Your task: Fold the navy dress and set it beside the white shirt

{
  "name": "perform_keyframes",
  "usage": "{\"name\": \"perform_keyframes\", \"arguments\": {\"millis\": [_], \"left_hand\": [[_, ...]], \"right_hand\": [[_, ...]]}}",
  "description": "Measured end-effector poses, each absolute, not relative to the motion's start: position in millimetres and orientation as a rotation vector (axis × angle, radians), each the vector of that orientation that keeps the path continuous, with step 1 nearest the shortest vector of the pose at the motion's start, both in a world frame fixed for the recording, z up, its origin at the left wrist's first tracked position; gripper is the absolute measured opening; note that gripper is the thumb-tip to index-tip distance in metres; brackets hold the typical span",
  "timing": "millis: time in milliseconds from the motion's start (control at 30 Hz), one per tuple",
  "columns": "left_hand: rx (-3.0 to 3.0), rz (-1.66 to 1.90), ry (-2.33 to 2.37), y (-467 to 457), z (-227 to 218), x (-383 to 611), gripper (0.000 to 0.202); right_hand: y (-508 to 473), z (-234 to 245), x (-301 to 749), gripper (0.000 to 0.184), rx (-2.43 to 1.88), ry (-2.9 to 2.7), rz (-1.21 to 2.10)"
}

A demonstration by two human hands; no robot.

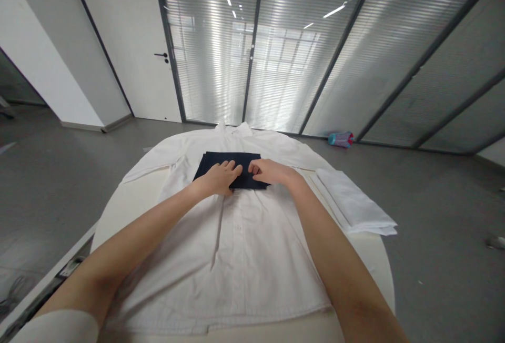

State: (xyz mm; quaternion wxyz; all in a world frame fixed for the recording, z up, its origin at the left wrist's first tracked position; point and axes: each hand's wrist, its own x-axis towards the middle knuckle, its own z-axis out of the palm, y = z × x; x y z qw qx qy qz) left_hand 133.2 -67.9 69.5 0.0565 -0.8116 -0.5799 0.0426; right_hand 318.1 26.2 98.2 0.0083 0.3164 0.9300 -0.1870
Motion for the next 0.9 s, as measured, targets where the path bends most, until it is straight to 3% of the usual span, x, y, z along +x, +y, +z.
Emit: {"name": "perform_keyframes", "arguments": {"millis": [167, 300, 467, 533, 733, 833, 900], "left_hand": [[-2.393, 0.057, -1.669, -65, 63, 142, 0.053], [-2.407, 0.022, -1.607, -60, 69, 136, 0.035], [-2.235, -0.263, -1.680, -53, 94, 118, 0.034], [-2.135, -0.491, -1.767, -58, 110, 113, 0.035], [-2.057, -1.299, -2.121, -82, 158, 99, 0.046], [-2.230, -1.525, -2.352, -76, 157, 85, 0.046], [-2.292, -1.493, -2.547, -65, 140, 72, 0.043]], "right_hand": [[21, 100, 316, 0.028, 0.933, 2.874, -0.479], [24, 108, 325, 0.028, 0.919, 2.924, -0.649], [32, 120, 338, 0.063, 0.923, 3.227, -0.797], [35, 121, 338, 0.056, 0.954, 3.387, -0.935], [28, 132, 325, 0.036, 0.846, 3.374, -1.884], [21, 125, 317, 0.031, 0.968, 3.117, -2.133], [22, 108, 314, 0.026, 1.191, 2.848, -2.222]]}}
